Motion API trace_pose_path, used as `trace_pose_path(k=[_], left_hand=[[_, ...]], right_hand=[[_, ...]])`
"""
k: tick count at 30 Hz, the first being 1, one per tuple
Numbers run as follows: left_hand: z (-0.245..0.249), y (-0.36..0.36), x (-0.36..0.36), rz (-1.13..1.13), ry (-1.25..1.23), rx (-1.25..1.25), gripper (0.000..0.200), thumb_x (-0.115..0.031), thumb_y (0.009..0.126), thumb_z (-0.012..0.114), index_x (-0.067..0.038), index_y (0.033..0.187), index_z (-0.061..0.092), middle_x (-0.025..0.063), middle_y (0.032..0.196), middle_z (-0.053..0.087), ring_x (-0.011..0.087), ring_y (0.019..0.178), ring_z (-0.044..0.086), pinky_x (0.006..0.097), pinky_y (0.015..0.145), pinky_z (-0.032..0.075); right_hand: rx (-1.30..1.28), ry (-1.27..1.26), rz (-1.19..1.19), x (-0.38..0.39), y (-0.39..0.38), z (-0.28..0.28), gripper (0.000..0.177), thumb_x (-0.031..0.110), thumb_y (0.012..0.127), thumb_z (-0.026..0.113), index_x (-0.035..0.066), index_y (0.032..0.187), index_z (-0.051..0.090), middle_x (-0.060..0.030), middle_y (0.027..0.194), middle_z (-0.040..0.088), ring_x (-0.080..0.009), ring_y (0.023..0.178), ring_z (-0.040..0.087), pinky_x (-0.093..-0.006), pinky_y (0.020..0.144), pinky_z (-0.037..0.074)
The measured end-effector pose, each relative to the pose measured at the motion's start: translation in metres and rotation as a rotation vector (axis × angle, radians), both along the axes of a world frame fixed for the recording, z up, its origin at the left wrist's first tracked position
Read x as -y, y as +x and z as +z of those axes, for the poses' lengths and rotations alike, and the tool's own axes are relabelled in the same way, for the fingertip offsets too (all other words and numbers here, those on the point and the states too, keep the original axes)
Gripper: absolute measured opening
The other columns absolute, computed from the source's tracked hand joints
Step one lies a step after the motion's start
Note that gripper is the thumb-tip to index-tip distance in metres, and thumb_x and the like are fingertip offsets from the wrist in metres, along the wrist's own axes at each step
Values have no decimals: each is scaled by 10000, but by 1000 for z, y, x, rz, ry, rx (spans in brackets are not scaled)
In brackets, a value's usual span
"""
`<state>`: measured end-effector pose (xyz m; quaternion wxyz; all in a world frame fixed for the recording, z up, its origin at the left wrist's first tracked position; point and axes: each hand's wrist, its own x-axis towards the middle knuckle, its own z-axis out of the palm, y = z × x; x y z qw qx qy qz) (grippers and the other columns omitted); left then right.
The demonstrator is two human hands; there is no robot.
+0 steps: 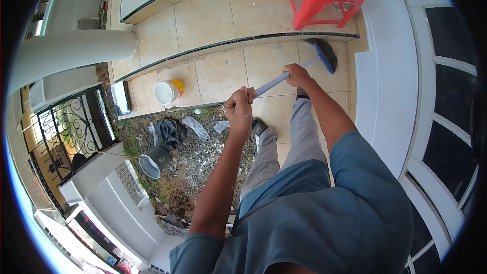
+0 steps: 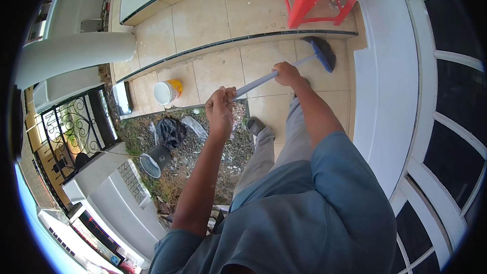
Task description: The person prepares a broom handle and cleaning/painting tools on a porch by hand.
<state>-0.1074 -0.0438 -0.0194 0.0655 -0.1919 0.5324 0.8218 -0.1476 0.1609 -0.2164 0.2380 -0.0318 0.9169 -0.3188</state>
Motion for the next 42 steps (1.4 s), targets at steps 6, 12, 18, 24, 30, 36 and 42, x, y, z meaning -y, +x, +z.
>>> trace_pose_path(k=[6, 12, 18, 24, 30, 36, 42], left_hand=[[32, 54, 131, 275, -215, -38, 273, -125, 960, 429, -13, 722, 501, 51, 712, 483, 155, 759, 487, 425, 999, 399], [80, 135, 179, 514, -498, -76, 314, -108, 962, 394, -13, 667, 446, 46, 692, 468, 139, 669, 400, 395, 873, 437], [157, 185, 178, 361, -722, -120, 349, -145, 921, 388, -55, 584, 369, 30, 588, 360, 120, 593, 301, 348, 725, 345], [204, 195, 209, 434, -146, -252, 380, -185, 886, 427, -171, 551, 249, -14, 531, 230, 135, 589, 299, 375, 766, 367], [-5, 160, 101, -55, 157, 167, 245, 60, 746, 592, -64, 578, 465, 40, 721, 529, 182, 895, 523, 349, 933, 353], [-28, 161, 37, -81, 79, 192, 294, -121, 860, 559, -43, 597, 453, 74, 723, 549, 193, 800, 504, 300, 842, 381], [130, 179, 120, -227, -409, -307, 467, -347, 865, 519, -93, 532, 312, 29, 560, 366, 173, 597, 363, 335, 638, 294]], right_hand=[[-64, -146, 210, 176, 4, -14, 187, 147, 721, 604, 112, 881, 693, -116, 911, 668, -291, 940, 622, -415, 798, 508], [58, -331, 455, 310, 52, 27, 253, 145, 651, 686, 116, 902, 704, -121, 898, 671, -293, 921, 637, -421, 782, 516], [151, -628, 578, 374, 154, 64, 203, 156, 699, 685, 98, 894, 683, -119, 887, 648, -296, 875, 625, -438, 787, 510], [7, -378, 257, 272, 163, 168, 185, 125, 660, 708, 118, 844, 691, -71, 809, 665, -264, 898, 611, -422, 753, 519], [-105, 201, 24, 52, 154, 7, 94, 153, 745, 663, 62, 768, 671, -148, 865, 646, -329, 905, 593, -435, 778, 510], [-249, 21, -120, 27, 176, -75, 321, 239, 828, 622, 9, 615, 554, -213, 720, 586, -400, 740, 563, -461, 722, 458], [-70, -659, -93, 259, 182, 35, 145, 146, 735, 633, 37, 651, 588, -178, 694, 602, -363, 736, 597, -450, 704, 466]])
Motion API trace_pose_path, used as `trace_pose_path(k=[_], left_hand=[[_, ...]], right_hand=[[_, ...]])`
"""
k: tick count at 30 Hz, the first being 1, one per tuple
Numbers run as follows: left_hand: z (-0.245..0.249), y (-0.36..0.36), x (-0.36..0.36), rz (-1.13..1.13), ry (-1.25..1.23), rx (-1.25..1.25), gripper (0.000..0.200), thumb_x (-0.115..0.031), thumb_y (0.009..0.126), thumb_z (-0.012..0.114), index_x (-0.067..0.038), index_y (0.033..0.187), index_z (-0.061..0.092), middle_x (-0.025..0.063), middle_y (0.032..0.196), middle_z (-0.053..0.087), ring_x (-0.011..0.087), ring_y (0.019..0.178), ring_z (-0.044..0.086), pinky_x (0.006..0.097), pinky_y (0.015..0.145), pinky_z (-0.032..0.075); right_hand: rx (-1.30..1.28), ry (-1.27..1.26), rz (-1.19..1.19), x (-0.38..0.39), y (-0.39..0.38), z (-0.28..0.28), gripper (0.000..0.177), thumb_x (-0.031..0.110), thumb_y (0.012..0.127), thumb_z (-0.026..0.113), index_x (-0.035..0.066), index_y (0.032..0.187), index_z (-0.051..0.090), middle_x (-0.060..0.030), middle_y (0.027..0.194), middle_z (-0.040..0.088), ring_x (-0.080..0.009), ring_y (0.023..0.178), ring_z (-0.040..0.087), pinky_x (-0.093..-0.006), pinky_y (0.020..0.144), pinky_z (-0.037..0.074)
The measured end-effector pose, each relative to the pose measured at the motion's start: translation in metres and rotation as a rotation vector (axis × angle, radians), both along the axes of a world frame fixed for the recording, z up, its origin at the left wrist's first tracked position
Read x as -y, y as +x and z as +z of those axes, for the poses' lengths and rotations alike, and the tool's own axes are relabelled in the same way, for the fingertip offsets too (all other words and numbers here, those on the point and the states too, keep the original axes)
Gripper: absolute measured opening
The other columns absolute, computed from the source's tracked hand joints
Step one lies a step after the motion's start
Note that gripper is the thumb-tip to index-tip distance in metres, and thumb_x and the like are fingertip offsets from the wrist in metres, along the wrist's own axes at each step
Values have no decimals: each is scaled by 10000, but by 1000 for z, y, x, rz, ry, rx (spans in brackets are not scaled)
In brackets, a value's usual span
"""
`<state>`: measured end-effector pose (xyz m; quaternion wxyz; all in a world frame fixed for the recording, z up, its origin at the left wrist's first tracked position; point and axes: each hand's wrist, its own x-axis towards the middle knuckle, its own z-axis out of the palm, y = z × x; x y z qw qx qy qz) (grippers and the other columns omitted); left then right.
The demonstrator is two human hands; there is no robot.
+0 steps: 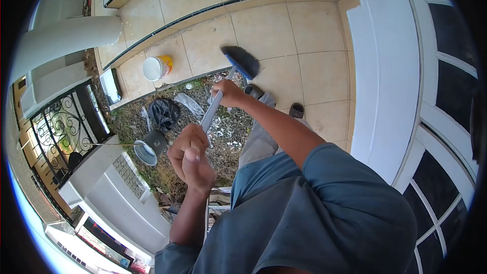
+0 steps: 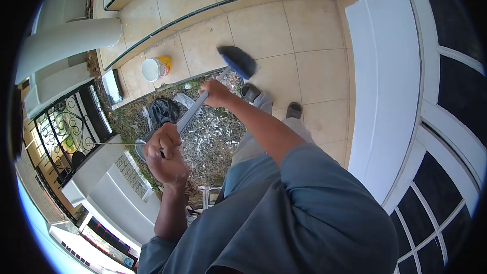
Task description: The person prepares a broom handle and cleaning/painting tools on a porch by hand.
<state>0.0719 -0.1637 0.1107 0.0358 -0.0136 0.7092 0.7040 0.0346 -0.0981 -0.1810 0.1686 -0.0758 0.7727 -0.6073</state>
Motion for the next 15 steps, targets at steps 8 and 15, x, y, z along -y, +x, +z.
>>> trace_pose_path(k=[8, 15], left_hand=[[125, 43, 6, -9, 87, -250, 566, -593, 855, 499, -176, 530, 300, -51, 533, 232, 106, 524, 230, 328, 693, 254], [-41, 76, -94, 192, 308, 196, 278, -100, 902, 575, -93, 662, 437, 58, 727, 501, 200, 820, 526, 392, 924, 380]], right_hand=[[-99, -18, -130, 5, 45, 135, 172, 181, 807, 627, 29, 740, 584, -159, 799, 609, -355, 914, 548, -475, 765, 469], [20, 605, -187, -231, 100, 47, 194, 184, 819, 615, 17, 726, 644, -158, 776, 654, -358, 885, 585, -459, 761, 495]])
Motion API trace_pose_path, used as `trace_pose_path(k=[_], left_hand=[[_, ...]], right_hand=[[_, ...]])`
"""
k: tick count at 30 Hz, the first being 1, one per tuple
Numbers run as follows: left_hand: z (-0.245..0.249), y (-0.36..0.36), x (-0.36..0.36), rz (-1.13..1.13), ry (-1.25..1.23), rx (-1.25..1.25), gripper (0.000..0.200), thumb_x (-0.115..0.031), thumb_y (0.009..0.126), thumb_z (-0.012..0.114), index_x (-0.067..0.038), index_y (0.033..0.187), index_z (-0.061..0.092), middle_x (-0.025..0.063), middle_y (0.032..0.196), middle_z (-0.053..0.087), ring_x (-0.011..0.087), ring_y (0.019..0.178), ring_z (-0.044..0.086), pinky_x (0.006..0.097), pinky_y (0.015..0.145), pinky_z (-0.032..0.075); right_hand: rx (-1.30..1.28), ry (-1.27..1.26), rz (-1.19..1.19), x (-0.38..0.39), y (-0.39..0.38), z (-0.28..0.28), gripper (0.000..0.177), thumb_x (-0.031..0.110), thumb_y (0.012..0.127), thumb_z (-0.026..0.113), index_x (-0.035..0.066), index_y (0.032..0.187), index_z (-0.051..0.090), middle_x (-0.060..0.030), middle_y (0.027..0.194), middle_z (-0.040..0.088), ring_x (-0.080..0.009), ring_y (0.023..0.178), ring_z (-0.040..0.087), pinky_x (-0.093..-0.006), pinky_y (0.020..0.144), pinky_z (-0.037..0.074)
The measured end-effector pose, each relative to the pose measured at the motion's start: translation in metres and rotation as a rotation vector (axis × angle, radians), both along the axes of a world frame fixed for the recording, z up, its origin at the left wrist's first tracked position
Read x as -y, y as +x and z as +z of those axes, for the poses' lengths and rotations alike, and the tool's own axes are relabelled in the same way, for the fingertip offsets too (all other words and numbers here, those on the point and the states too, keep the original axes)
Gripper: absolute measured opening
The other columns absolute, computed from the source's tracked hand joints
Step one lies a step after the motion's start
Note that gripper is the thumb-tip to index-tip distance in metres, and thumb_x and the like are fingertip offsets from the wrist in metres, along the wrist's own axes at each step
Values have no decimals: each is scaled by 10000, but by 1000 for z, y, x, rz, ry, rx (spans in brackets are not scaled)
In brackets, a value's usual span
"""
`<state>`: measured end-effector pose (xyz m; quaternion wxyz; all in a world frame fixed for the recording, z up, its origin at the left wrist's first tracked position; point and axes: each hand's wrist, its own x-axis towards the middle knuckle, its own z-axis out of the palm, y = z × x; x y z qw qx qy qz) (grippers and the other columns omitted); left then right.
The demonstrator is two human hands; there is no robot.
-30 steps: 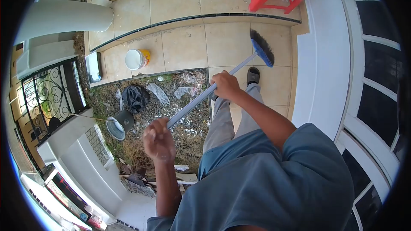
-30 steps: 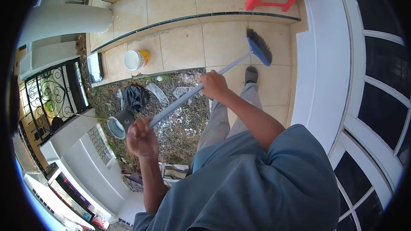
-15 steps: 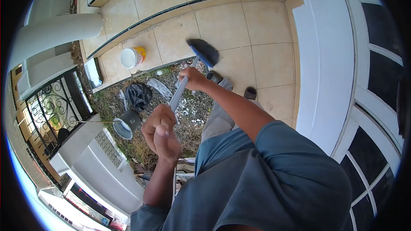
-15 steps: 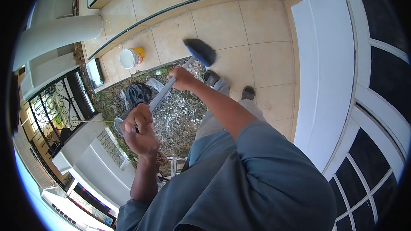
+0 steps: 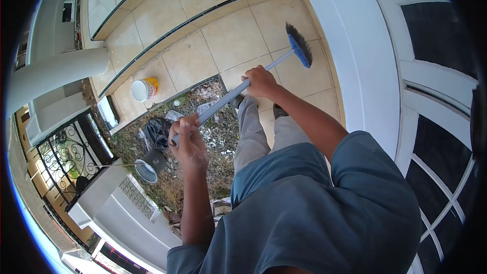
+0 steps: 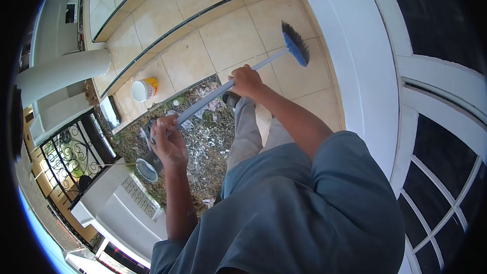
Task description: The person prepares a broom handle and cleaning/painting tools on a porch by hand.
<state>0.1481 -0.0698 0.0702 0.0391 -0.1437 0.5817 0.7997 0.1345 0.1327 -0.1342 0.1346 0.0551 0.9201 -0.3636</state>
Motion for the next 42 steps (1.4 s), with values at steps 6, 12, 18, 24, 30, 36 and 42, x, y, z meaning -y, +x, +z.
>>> trace_pose_path(k=[6, 12, 18, 24, 30, 36, 42], left_hand=[[-120, 60, -107, -136, 91, 181, 313, -66, 910, 575, -58, 605, 510, 45, 684, 499, 185, 822, 560, 346, 858, 412], [8, 95, -88, -14, -258, 22, 311, -6, 846, 582, -56, 566, 458, 28, 631, 465, 139, 648, 435, 291, 659, 366], [73, 122, -113, -500, -743, -250, 287, -23, 778, 653, -28, 569, 457, 54, 611, 443, 143, 571, 374, 276, 540, 276], [156, 101, -55, -337, -160, -347, 387, -183, 939, 382, -158, 577, 249, -19, 561, 197, 133, 601, 264, 359, 721, 299], [-29, 118, -106, -6, 122, 311, 348, -148, 912, 488, -89, 578, 409, 21, 594, 340, 192, 701, 472, 426, 966, 382], [-17, 105, -119, 1, -95, 176, 292, -30, 870, 548, -66, 590, 473, 29, 628, 457, 167, 679, 468, 354, 843, 428], [61, 178, -119, -647, -760, -324, 337, 19, 792, 631, -42, 571, 385, -4, 563, 401, 128, 603, 392, 263, 538, 244]], right_hand=[[47, -62, 169, -139, 78, -134, 216, 178, 839, 608, 15, 697, 616, -185, 751, 628, -383, 822, 575, -445, 772, 462], [-105, -404, 74, 15, 80, -77, 137, 159, 767, 631, 37, 707, 613, -157, 765, 625, -349, 822, 586, -447, 735, 475], [-207, -852, 195, 108, 96, -8, 310, 246, 872, 596, 20, 662, 558, -162, 692, 574, -360, 724, 577, -458, 688, 448], [-171, -413, 163, 29, 113, 90, 278, 243, 845, 635, 69, 648, 546, -86, 695, 566, -289, 798, 564, -454, 693, 435], [172, 113, 86, -127, 160, -30, 99, 210, 788, 630, 121, 815, 662, -93, 825, 666, -281, 915, 619, -456, 756, 471], [-30, -292, -185, -61, 150, -94, 276, 231, 887, 565, 20, 711, 542, -208, 699, 578, -415, 735, 572, -471, 674, 451], [-44, -843, 154, 97, 138, -36, 328, 295, 911, 558, 7, 755, 551, -181, 772, 574, -375, 778, 583, -456, 680, 430]])
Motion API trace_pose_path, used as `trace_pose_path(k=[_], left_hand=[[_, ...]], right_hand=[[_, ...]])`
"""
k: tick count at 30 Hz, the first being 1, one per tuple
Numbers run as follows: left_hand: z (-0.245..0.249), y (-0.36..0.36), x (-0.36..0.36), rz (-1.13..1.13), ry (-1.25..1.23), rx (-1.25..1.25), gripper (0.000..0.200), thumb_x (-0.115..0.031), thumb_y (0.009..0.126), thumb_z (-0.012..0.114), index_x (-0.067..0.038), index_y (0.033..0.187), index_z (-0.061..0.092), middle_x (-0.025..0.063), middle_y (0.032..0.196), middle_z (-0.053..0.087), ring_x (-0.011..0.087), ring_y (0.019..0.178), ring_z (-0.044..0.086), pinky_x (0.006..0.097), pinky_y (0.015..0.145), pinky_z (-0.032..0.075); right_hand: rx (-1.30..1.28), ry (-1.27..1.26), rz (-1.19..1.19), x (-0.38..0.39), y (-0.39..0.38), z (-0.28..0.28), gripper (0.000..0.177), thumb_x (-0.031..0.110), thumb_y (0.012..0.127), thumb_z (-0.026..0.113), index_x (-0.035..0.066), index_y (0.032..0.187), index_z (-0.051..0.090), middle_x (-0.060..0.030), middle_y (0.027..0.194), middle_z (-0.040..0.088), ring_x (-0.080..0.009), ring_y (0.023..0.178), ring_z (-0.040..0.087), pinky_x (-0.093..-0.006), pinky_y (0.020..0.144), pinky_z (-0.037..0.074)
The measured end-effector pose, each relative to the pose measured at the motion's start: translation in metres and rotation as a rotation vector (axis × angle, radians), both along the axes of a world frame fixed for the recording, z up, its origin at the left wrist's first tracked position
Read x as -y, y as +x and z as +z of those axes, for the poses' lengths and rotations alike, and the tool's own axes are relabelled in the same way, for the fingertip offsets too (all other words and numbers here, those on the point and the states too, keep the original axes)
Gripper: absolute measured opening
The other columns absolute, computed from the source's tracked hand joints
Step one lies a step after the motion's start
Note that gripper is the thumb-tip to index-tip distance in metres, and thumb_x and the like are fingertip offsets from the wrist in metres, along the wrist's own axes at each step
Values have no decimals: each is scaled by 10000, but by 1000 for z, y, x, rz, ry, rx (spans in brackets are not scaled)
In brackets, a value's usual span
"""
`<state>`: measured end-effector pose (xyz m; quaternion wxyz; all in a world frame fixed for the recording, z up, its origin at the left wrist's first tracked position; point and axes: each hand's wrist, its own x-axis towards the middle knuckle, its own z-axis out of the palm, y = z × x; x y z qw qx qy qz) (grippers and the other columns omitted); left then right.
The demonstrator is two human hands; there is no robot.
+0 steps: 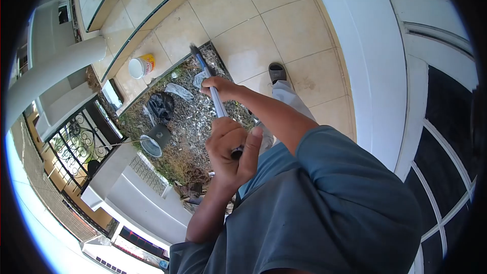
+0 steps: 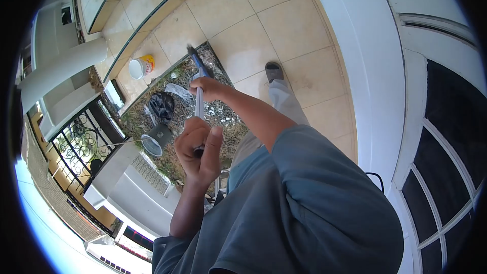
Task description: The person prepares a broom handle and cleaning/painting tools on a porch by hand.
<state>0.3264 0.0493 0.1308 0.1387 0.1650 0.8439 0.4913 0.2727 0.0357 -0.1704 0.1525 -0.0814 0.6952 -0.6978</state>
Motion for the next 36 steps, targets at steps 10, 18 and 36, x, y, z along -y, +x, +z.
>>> trace_pose_path(k=[10, 18, 36], left_hand=[[106, -2, 137, 19, 711, 43, 404, -203, 911, 405, -171, 547, 234, -30, 507, 150, 105, 498, 177, 334, 619, 265], [-69, 63, 32, -260, 714, 777, 362, -207, 846, 530, -114, 542, 357, 5, 541, 252, 171, 603, 338, 373, 829, 376], [-133, 52, -136, 33, 571, 812, 210, -127, 840, 587, -55, 681, 470, 16, 657, 389, 148, 689, 421, 325, 808, 396]], right_hand=[[-289, 445, -403, -28, 79, 129, 310, 274, 725, 719, 36, 744, 522, -120, 793, 564, -311, 806, 562, -440, 698, 455], [378, 762, -785, -120, 314, 58, 302, 295, 735, 700, 30, 803, 571, -169, 793, 608, -368, 803, 607, -473, 721, 480], [578, 780, -825, -264, 242, -41, 198, 77, 730, 539, 9, 905, 602, -213, 985, 623, -363, 1019, 576, -436, 885, 465]])
